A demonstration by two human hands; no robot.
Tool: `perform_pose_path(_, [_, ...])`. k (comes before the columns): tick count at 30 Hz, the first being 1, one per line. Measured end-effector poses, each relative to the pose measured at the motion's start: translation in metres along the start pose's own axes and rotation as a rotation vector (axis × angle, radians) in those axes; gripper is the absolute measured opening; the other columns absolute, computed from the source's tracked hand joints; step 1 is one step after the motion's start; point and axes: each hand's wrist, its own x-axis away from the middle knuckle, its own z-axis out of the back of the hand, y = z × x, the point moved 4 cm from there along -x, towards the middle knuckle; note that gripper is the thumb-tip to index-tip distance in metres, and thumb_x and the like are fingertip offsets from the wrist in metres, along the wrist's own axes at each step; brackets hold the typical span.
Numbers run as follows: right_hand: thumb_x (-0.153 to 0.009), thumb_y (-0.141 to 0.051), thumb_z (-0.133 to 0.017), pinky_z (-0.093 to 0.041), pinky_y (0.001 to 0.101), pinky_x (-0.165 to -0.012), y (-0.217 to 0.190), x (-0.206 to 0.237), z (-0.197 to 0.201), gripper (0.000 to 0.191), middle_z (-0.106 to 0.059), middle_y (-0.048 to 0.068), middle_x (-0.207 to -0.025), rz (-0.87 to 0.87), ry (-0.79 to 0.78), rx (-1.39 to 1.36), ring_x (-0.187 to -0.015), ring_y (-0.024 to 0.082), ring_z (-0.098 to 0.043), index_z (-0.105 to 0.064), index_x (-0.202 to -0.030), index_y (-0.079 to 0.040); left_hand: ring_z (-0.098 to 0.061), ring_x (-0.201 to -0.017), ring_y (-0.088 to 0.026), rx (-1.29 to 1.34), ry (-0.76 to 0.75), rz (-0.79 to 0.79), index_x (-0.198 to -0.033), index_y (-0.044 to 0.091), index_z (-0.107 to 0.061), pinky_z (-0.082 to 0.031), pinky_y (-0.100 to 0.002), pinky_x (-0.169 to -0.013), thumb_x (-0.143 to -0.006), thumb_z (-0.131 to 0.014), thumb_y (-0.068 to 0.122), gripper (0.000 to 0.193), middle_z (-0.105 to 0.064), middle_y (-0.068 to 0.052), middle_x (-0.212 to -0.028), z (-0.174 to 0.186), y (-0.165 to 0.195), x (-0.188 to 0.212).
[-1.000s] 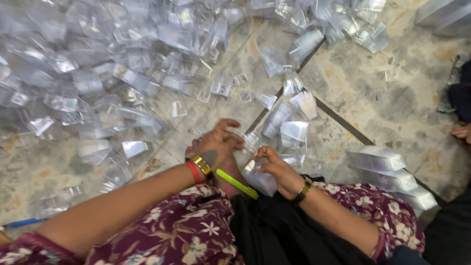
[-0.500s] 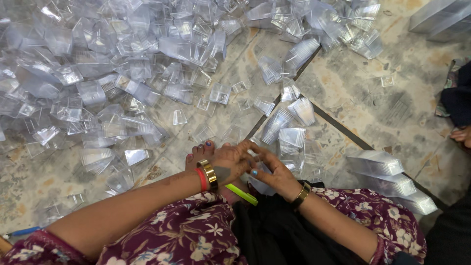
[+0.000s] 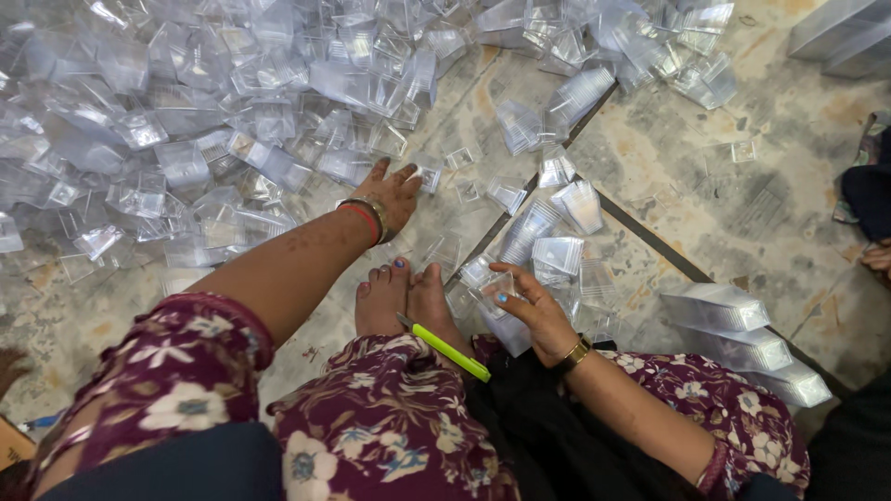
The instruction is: The person sits on the floor among a large scatter of small translucent plastic cups and counts them one at a time, nesting each cup into a growing stack held on their lap, then sets completed stacks aside with the other finished stacks.
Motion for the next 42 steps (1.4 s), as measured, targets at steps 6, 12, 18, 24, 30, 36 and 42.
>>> perform_pose_path(6, [-0.091,-0.01,-0.066,-0.042,0.0313,-0.104,-0.002,0.001,-0.003,0.052,-0.064,-0.001,-0.125,0.013,-0.016,-0.004,-0.118,0.013,-0.055,-0.056,-0.142,-0.011,-0.068,-0.111,-0.025,0.492,0.046,0.213,-0.123,0.015,-0.059,-0.025,-0.056,-0.121,-0.095,-0.052,0.007,0.03,-0.072,-0.005,-0.112,0.028,0.01,0.011])
perform_pose_path(12, [-0.091,-0.01,-0.069,-0.045,0.0339,-0.105,-0.01,0.002,-0.004,0.065,-0.066,0.008,-0.121,0.09,0.101,0.088,-0.116,0.016,-0.058,-0.046,-0.152,-0.016,-0.073,-0.099,-0.021,1.382,0.257,0.428,-0.133,0.015,-0.046,-0.055,-0.037,-0.092,-0.09,-0.059,0.01,0.046,-0.075,-0.004,-0.098,0.067,0.08,0.053])
perform_pose_path(18, [-0.095,-0.017,-0.07,-0.033,0.036,-0.12,-0.022,0.012,-0.018,0.061,-0.052,0.006,-0.155,0.258,-0.077,0.319,-0.143,0.019,-0.046,-0.049,-0.152,-0.011,-0.071,-0.102,-0.019,1.47,0.0,0.172,-0.148,0.022,-0.033,-0.05,-0.035,-0.094,-0.093,-0.057,0.007,0.062,-0.075,-0.004,-0.102,0.089,0.105,0.078])
perform_pose_path(24, [-0.091,-0.019,-0.073,-0.037,0.0362,-0.117,-0.021,0.015,-0.017,0.06,-0.056,0.005,-0.15,0.173,-0.019,0.343,-0.137,0.019,-0.049,-0.055,-0.148,-0.012,-0.07,-0.115,-0.018,1.54,0.073,0.052,-0.153,0.022,-0.031,-0.046,-0.035,-0.103,-0.095,-0.051,0.002,0.064,-0.076,-0.005,-0.113,0.09,0.107,0.082])
perform_pose_path(30, [-0.093,-0.018,-0.073,-0.038,0.0373,-0.117,-0.009,0.013,-0.01,0.06,-0.055,0.005,-0.151,0.195,-0.054,0.311,-0.135,0.02,-0.049,-0.054,-0.149,-0.011,-0.07,-0.118,-0.02,1.486,0.062,0.03,-0.153,0.026,-0.031,-0.048,-0.036,-0.102,-0.094,-0.05,0.001,0.068,-0.076,-0.005,-0.12,0.093,0.106,0.09])
perform_pose_path(36, [-0.092,-0.015,-0.074,-0.042,0.0372,-0.115,-0.001,0.014,-0.013,0.071,-0.056,0.008,-0.147,0.198,-0.255,0.362,-0.136,0.02,-0.052,-0.042,-0.154,-0.008,-0.07,-0.113,-0.022,1.211,-0.036,0.065,-0.153,0.032,-0.03,-0.05,-0.037,-0.096,-0.097,-0.053,0.012,0.064,-0.077,-0.001,-0.12,0.094,0.114,0.09])
perform_pose_path(42, [-0.086,-0.014,-0.073,-0.048,0.0413,-0.108,-0.025,0.009,-0.004,0.071,-0.056,0.01,-0.139,0.13,0.039,-0.297,-0.126,0.023,-0.057,-0.048,-0.152,-0.017,-0.071,-0.114,-0.024,1.372,0.33,0.397,-0.14,0.023,-0.047,-0.056,-0.037,-0.095,-0.099,-0.058,0.017,0.043,-0.074,-0.003,-0.121,0.077,0.093,0.079])
